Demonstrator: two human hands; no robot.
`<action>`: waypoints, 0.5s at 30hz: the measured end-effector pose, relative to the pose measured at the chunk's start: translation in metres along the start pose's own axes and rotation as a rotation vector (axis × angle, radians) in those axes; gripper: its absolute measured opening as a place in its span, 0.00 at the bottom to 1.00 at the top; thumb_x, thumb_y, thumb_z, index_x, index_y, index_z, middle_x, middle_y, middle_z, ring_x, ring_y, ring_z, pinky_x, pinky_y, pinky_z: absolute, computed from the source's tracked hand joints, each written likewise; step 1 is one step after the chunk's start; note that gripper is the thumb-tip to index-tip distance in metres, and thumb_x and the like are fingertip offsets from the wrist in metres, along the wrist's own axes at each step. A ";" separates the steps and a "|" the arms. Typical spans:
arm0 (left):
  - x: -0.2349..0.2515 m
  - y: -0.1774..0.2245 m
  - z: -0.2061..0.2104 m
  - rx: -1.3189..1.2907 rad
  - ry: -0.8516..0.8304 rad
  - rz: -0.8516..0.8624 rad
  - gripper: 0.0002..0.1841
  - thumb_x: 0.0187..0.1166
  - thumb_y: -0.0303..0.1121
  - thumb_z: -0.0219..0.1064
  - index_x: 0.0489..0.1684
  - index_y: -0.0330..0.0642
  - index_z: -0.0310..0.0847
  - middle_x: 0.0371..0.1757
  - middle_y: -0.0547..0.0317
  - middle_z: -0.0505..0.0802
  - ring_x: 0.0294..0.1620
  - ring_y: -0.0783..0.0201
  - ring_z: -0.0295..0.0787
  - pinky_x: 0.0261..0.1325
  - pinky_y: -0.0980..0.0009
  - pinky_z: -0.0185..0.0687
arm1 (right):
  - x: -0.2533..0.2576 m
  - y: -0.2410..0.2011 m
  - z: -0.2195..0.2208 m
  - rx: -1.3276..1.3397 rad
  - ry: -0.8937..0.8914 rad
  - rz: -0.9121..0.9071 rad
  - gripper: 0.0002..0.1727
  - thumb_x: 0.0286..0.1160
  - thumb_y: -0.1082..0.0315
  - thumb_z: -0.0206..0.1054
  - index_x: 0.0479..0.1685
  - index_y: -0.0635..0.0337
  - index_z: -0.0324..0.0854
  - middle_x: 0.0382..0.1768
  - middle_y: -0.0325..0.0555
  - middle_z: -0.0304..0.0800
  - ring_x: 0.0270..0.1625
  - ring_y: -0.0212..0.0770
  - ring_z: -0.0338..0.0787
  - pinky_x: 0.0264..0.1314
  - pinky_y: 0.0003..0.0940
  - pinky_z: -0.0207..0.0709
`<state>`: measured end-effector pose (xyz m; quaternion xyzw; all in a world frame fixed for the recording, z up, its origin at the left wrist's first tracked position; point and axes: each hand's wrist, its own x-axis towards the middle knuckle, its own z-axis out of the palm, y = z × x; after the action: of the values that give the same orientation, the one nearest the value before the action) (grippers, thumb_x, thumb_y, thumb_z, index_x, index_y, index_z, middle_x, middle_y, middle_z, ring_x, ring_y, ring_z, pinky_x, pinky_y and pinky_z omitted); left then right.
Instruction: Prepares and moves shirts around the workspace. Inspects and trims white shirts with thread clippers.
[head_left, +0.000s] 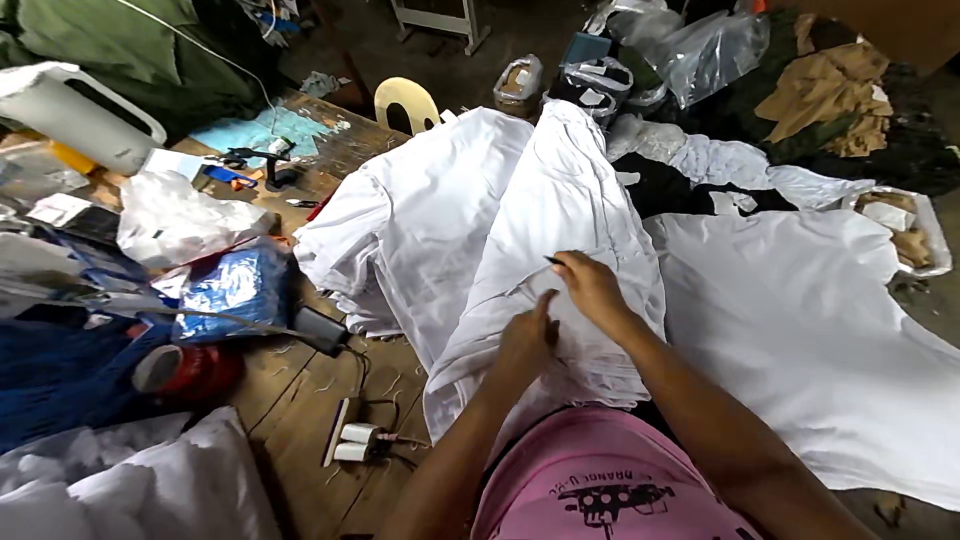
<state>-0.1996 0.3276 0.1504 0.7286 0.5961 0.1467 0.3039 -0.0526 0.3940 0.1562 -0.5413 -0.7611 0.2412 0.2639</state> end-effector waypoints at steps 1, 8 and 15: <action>0.007 0.005 -0.007 -0.111 -0.020 0.047 0.21 0.85 0.29 0.59 0.76 0.36 0.78 0.44 0.40 0.94 0.46 0.45 0.92 0.57 0.48 0.84 | 0.000 -0.002 -0.010 0.050 0.073 -0.022 0.16 0.88 0.68 0.60 0.61 0.71 0.84 0.54 0.65 0.90 0.55 0.62 0.92 0.60 0.61 0.82; 0.013 -0.098 -0.134 -0.908 1.173 0.121 0.28 0.90 0.34 0.56 0.87 0.37 0.57 0.79 0.59 0.79 0.75 0.71 0.77 0.78 0.69 0.71 | -0.014 0.016 -0.066 0.114 0.410 -0.149 0.15 0.87 0.69 0.60 0.59 0.73 0.83 0.49 0.62 0.90 0.45 0.49 0.92 0.53 0.46 0.86; 0.023 -0.034 0.019 0.083 0.333 0.180 0.19 0.78 0.37 0.71 0.57 0.30 0.89 0.62 0.33 0.89 0.67 0.33 0.84 0.69 0.38 0.76 | -0.023 0.036 -0.009 0.159 0.080 -0.019 0.14 0.86 0.69 0.61 0.59 0.72 0.84 0.51 0.61 0.91 0.52 0.53 0.92 0.60 0.51 0.85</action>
<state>-0.2091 0.3482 0.1115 0.7565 0.5762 0.2671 0.1562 -0.0155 0.3831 0.1360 -0.5207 -0.7335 0.2763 0.3385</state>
